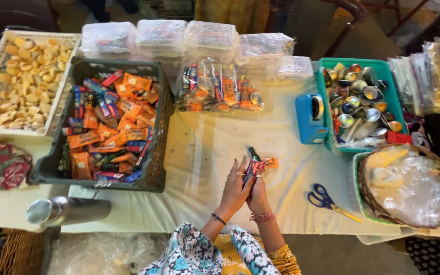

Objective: The person sits at a table and packs small items, including chocolate bars and metal cups, into clear plastic bags. They use a tape dispenser to seal the bags and place the finished packages on the table.

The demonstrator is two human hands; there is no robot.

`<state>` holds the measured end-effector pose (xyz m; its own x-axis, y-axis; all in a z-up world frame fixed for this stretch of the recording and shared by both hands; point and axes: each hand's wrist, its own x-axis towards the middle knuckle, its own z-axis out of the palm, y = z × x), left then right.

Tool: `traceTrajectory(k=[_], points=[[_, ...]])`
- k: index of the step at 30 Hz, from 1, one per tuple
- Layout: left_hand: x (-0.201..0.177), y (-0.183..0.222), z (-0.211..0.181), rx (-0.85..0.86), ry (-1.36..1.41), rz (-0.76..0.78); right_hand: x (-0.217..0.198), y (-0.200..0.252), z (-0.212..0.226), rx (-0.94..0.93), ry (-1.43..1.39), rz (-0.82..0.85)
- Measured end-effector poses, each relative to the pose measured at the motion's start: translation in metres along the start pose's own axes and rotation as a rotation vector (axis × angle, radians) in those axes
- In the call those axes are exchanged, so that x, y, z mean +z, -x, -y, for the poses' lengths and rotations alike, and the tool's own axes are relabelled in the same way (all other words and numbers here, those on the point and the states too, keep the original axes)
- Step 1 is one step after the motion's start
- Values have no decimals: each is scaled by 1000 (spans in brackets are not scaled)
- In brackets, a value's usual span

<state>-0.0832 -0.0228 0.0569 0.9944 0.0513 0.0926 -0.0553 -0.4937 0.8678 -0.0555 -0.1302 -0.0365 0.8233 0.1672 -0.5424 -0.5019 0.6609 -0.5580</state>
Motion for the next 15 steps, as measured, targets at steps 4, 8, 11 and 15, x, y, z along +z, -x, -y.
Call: traceTrajectory(k=[4, 8, 11, 15], points=[[28, 4, 30, -213, 193, 58, -5, -12, 6, -137, 74, 104], [62, 19, 63, -159, 526, 48, 6, 4, 25, -104, 5, -85], [61, 20, 44, -75, 400, -19, -2, 5, 31, -189, -25, -38], [53, 15, 31, 53, 85, -153, 20, 16, 49, -206, -142, 29]])
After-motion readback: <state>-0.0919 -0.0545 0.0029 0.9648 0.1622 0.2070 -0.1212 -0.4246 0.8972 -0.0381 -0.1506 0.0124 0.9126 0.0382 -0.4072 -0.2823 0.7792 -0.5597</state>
